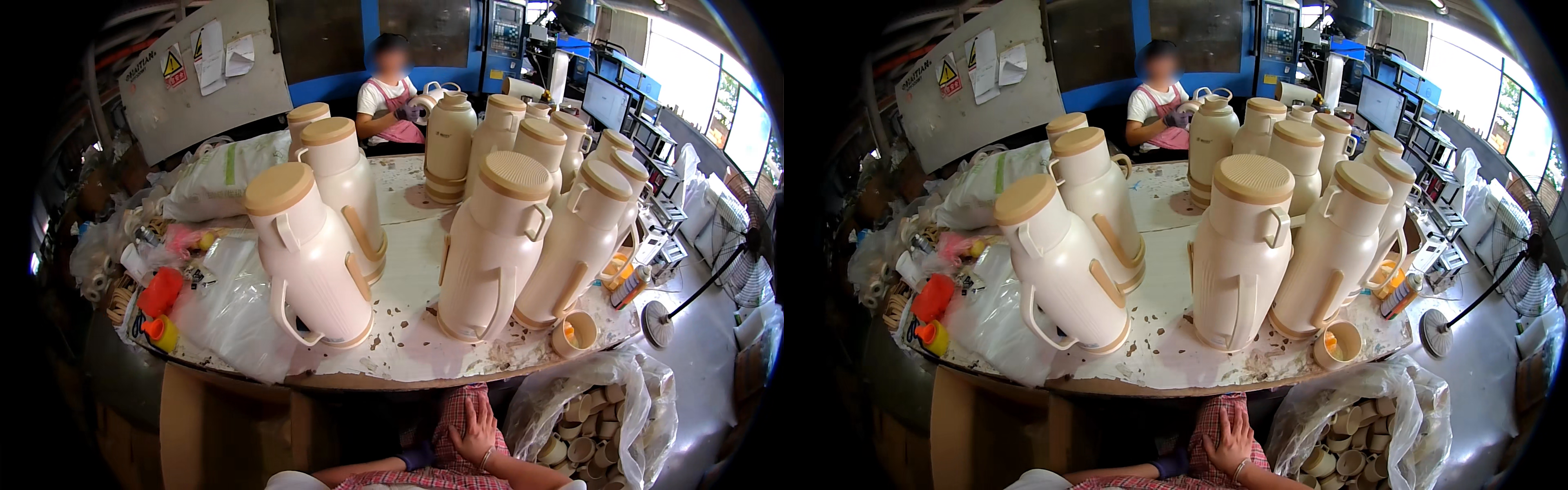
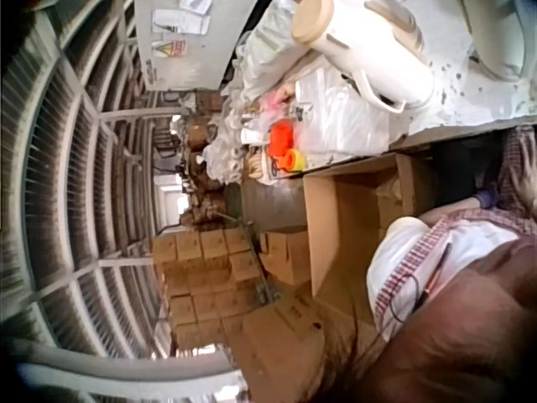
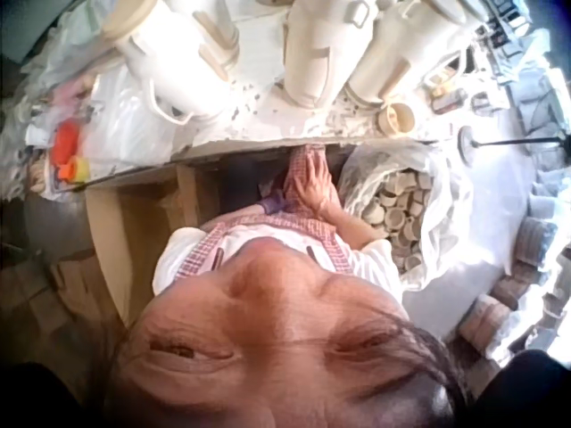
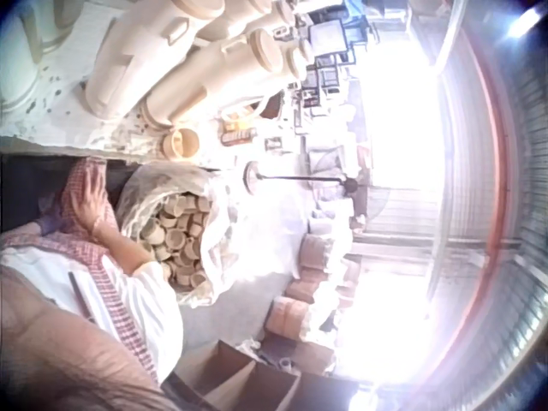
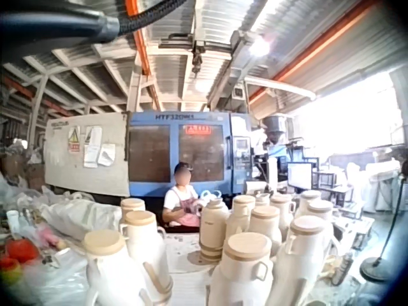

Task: The person assembles beige plastic thermos flasks by picking up the main body and screwing on the lid. They handle the items one at a time, placing the completed units on a table. The person also briefly handles a small orange object from a bowl and places a finished thermos into a cardboard box.

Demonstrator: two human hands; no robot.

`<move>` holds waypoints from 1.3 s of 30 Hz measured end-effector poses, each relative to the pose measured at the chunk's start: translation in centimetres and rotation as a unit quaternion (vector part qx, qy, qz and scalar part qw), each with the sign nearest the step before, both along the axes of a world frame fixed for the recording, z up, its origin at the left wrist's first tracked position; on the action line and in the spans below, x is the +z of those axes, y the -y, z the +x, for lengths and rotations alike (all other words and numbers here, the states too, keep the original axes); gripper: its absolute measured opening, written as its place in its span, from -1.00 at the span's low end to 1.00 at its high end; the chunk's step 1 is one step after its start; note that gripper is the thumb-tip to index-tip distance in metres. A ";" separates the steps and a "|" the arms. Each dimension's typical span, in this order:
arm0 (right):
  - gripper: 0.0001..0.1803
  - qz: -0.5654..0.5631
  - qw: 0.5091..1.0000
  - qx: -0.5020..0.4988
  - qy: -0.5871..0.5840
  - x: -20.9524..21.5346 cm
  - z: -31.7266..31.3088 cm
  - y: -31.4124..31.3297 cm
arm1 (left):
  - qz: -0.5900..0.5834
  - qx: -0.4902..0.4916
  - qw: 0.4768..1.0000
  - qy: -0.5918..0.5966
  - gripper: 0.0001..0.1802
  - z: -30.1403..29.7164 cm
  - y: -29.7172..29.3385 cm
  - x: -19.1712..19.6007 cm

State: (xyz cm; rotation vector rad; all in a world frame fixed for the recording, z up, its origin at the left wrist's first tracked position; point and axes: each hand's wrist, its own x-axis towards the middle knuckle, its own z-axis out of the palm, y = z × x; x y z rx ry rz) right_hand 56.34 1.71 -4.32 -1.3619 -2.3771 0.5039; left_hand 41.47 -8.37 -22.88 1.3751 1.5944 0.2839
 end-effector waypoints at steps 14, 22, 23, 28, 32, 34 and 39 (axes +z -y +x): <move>-0.09 -0.043 0.999 -0.019 -0.015 -0.4 0.8 0.0 | 0.233 -0.105 0.967 0.010 -0.62 -8.0 8.4 10.0; -0.10 -0.014 1.000 -0.011 -0.019 0.2 0.6 -0.3 | 0.263 -0.089 0.958 0.073 -0.75 -8.6 7.6 8.6; -0.10 -0.017 0.999 -0.018 -0.021 0.2 0.8 -0.5 | 0.342 -0.181 0.920 -0.059 -0.75 -8.5 6.2 11.7; -0.12 -0.027 0.999 -0.012 -0.017 0.4 0.7 -0.4 | 0.323 -0.238 0.915 -0.038 -0.79 -9.8 6.6 7.6; -0.12 -0.013 0.999 -0.029 -0.019 0.1 1.3 -0.5 | 0.230 -0.098 0.966 0.068 -0.79 -10.5 9.4 2.7; -0.12 -0.003 0.999 -0.031 -0.022 -0.1 1.4 -0.7 | 0.274 -0.068 0.957 0.063 -0.79 -9.8 8.9 4.5; -0.13 -0.019 0.999 -0.031 -0.023 -0.1 1.1 -0.5 | 0.446 -0.182 0.869 -0.114 -0.82 -7.8 5.3 14.3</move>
